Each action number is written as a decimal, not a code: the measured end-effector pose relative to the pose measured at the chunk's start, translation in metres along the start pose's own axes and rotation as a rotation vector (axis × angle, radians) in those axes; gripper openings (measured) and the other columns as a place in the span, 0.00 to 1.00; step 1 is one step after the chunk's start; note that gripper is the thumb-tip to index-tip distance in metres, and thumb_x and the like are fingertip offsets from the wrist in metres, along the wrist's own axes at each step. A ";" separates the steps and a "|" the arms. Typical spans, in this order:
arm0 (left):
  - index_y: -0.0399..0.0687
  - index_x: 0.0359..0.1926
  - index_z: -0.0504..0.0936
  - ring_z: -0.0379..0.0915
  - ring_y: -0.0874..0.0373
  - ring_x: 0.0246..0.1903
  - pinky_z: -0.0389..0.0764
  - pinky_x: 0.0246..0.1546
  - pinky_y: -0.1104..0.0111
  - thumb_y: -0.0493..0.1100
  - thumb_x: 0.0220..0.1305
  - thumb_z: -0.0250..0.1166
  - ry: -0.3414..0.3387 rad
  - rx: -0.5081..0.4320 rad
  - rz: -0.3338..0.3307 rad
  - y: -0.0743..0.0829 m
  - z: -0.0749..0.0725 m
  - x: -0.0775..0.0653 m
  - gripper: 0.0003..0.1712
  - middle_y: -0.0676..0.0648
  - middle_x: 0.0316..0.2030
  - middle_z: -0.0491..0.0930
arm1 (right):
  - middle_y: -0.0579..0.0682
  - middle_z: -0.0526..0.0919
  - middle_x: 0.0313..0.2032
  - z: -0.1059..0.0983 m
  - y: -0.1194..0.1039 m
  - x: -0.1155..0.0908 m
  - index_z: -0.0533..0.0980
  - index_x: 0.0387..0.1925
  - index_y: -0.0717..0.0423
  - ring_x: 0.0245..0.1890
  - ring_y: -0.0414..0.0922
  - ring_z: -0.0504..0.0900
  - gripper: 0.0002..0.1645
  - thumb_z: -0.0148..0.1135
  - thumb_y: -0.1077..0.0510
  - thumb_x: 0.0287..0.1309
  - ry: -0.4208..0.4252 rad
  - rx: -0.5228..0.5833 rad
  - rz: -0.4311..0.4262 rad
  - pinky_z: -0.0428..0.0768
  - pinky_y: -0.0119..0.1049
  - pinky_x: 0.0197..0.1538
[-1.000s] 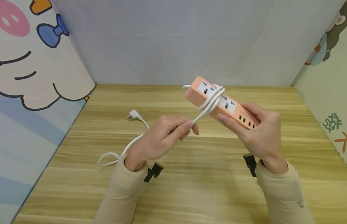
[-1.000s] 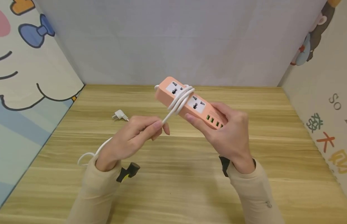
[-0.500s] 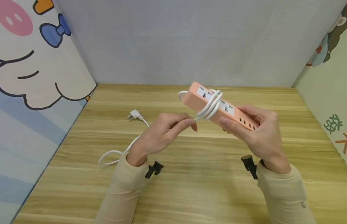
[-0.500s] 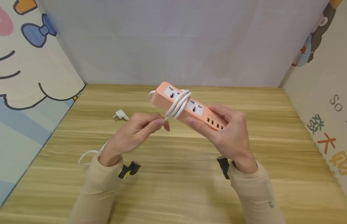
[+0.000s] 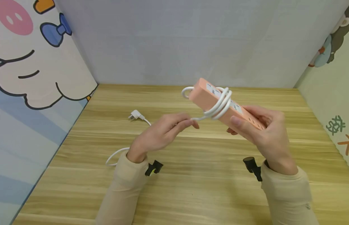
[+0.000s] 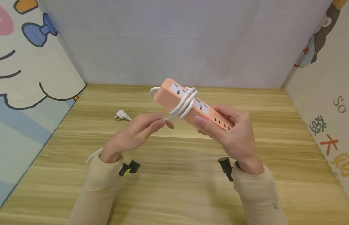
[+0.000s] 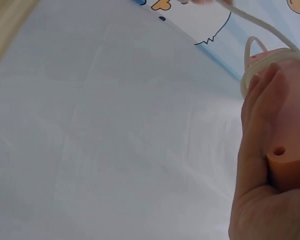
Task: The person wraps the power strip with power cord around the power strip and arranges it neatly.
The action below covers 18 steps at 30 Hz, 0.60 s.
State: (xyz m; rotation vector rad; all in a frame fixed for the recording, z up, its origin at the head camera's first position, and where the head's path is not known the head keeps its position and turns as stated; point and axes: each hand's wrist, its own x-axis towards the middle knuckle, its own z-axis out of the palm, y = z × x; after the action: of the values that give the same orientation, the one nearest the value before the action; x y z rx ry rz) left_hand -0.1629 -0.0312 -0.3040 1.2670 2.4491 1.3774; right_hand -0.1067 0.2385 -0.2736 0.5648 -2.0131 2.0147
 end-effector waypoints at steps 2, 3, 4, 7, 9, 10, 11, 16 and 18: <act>0.48 0.47 0.85 0.74 0.61 0.38 0.77 0.45 0.67 0.43 0.80 0.50 -0.002 0.002 -0.015 -0.005 0.001 0.002 0.16 0.52 0.44 0.85 | 0.55 0.89 0.31 -0.001 -0.001 -0.001 0.84 0.45 0.69 0.22 0.46 0.88 0.13 0.69 0.72 0.56 -0.006 0.039 -0.008 0.85 0.33 0.30; 0.48 0.47 0.86 0.75 0.61 0.38 0.77 0.44 0.68 0.43 0.80 0.51 -0.002 -0.001 -0.021 -0.007 0.002 0.002 0.16 0.53 0.43 0.86 | 0.55 0.89 0.31 -0.001 -0.001 -0.001 0.84 0.45 0.69 0.22 0.46 0.88 0.14 0.68 0.72 0.55 -0.008 0.042 -0.008 0.85 0.33 0.30; 0.49 0.46 0.86 0.75 0.62 0.38 0.78 0.44 0.68 0.43 0.80 0.51 -0.002 -0.007 -0.027 -0.009 0.003 0.003 0.16 0.53 0.43 0.86 | 0.55 0.89 0.32 -0.002 -0.001 -0.001 0.84 0.45 0.68 0.22 0.46 0.88 0.14 0.68 0.72 0.55 -0.011 0.037 -0.006 0.85 0.33 0.30; 0.48 0.45 0.87 0.77 0.61 0.37 0.78 0.42 0.68 0.42 0.79 0.53 0.019 -0.039 -0.032 -0.012 0.004 0.003 0.15 0.52 0.42 0.87 | 0.55 0.89 0.31 -0.001 -0.002 -0.001 0.84 0.45 0.67 0.23 0.46 0.88 0.14 0.68 0.72 0.56 -0.028 0.024 0.004 0.85 0.33 0.30; 0.47 0.44 0.88 0.77 0.61 0.37 0.78 0.42 0.68 0.41 0.79 0.54 0.044 -0.046 -0.040 -0.012 0.004 0.003 0.15 0.51 0.42 0.87 | 0.55 0.89 0.30 -0.001 -0.002 -0.001 0.84 0.45 0.68 0.23 0.46 0.87 0.14 0.69 0.71 0.55 -0.030 0.022 0.002 0.84 0.33 0.30; 0.46 0.43 0.88 0.77 0.61 0.37 0.78 0.41 0.68 0.42 0.78 0.54 0.058 -0.044 -0.047 -0.012 0.004 0.003 0.15 0.50 0.41 0.88 | 0.55 0.89 0.30 -0.001 -0.002 -0.001 0.84 0.45 0.68 0.23 0.47 0.87 0.13 0.69 0.71 0.55 -0.032 0.022 -0.001 0.84 0.33 0.30; 0.46 0.43 0.88 0.76 0.61 0.35 0.78 0.40 0.69 0.42 0.78 0.55 0.074 -0.039 -0.059 -0.011 0.004 0.003 0.14 0.50 0.40 0.88 | 0.55 0.88 0.30 0.000 -0.002 -0.001 0.84 0.45 0.68 0.22 0.47 0.87 0.13 0.69 0.71 0.55 -0.035 0.021 -0.003 0.84 0.33 0.29; 0.51 0.38 0.90 0.65 0.61 0.23 0.69 0.28 0.70 0.48 0.75 0.60 0.146 0.026 -0.167 -0.009 0.003 0.003 0.14 0.52 0.27 0.83 | 0.54 0.89 0.32 0.000 -0.001 -0.001 0.83 0.46 0.68 0.23 0.47 0.87 0.14 0.66 0.73 0.56 -0.087 0.016 -0.005 0.85 0.34 0.30; 0.54 0.36 0.90 0.62 0.62 0.21 0.67 0.26 0.70 0.50 0.73 0.62 0.185 0.048 -0.202 -0.009 0.003 0.003 0.13 0.54 0.24 0.81 | 0.54 0.89 0.31 0.000 -0.001 -0.002 0.83 0.46 0.68 0.24 0.47 0.88 0.15 0.66 0.73 0.56 -0.111 0.007 -0.009 0.84 0.33 0.30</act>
State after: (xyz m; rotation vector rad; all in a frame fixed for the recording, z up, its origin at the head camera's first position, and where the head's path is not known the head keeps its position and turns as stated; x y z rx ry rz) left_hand -0.1688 -0.0297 -0.3111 0.9051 2.6580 1.4482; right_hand -0.1050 0.2386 -0.2736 0.7009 -2.0620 2.0281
